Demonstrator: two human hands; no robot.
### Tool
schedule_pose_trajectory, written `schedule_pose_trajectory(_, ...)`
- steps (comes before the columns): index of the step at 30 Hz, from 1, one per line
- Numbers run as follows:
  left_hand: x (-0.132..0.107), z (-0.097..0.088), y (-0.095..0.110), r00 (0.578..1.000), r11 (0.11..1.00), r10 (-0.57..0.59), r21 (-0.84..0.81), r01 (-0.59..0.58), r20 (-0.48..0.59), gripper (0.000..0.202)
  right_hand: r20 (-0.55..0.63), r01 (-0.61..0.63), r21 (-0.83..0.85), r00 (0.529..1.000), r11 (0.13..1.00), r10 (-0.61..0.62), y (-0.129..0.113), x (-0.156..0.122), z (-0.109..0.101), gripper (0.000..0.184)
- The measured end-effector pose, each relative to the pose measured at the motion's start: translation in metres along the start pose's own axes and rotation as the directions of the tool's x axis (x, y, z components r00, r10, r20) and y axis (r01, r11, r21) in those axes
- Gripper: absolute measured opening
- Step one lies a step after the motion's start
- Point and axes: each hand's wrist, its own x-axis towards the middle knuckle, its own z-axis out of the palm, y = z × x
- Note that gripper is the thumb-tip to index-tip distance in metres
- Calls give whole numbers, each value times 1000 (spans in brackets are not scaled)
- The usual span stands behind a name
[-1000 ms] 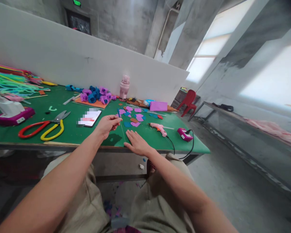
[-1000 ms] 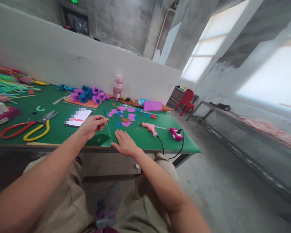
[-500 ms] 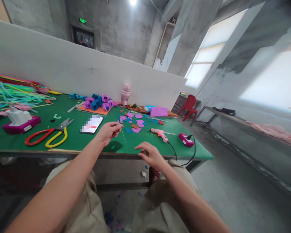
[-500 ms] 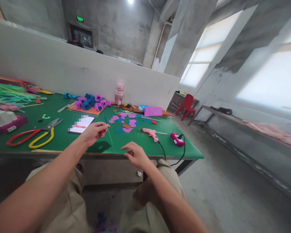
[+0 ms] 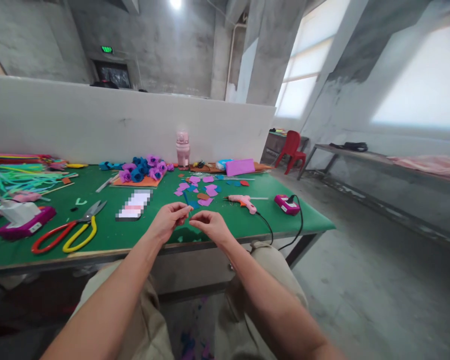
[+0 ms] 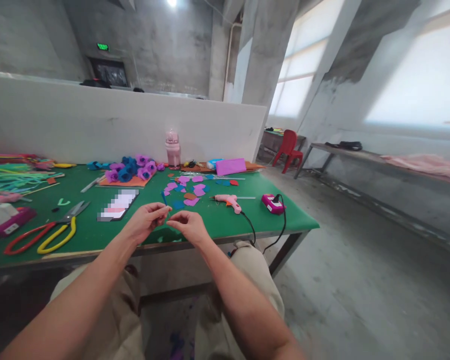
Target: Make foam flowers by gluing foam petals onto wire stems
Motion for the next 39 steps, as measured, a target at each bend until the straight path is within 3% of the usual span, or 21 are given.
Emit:
schedule_pose_trajectory(3, 2, 3, 0, 1000, 999, -24, -22, 24, -3, 28, -34, -55, 94, 998, 994, 59, -1, -2, 1, 19)
schedule_pose_trajectory(7, 5, -1, 1, 991, 998, -16, -61, 8, -132, 32, -73, -95, 183, 991, 978, 110, -1, -3, 0, 22)
schedule_pose_trajectory(11, 5, -2, 1, 999, 998, -11, -55, 9, -34, 41, -63, -107, 193, 991, 975, 121, 2, -4, -3, 22)
schedule_pose_trajectory(22, 2, 8, 0, 997, 1000, -8, -19, 10, 78, 29, 43, -173, 177, 985, 969, 168, 8, -9, -4, 24)
schedule_pose_trajectory(39, 4, 12, -4, 999, 995, 29, -99, -32, -33, 27, 106, -216, 206, 975, 954, 197, 11, -11, -3, 29)
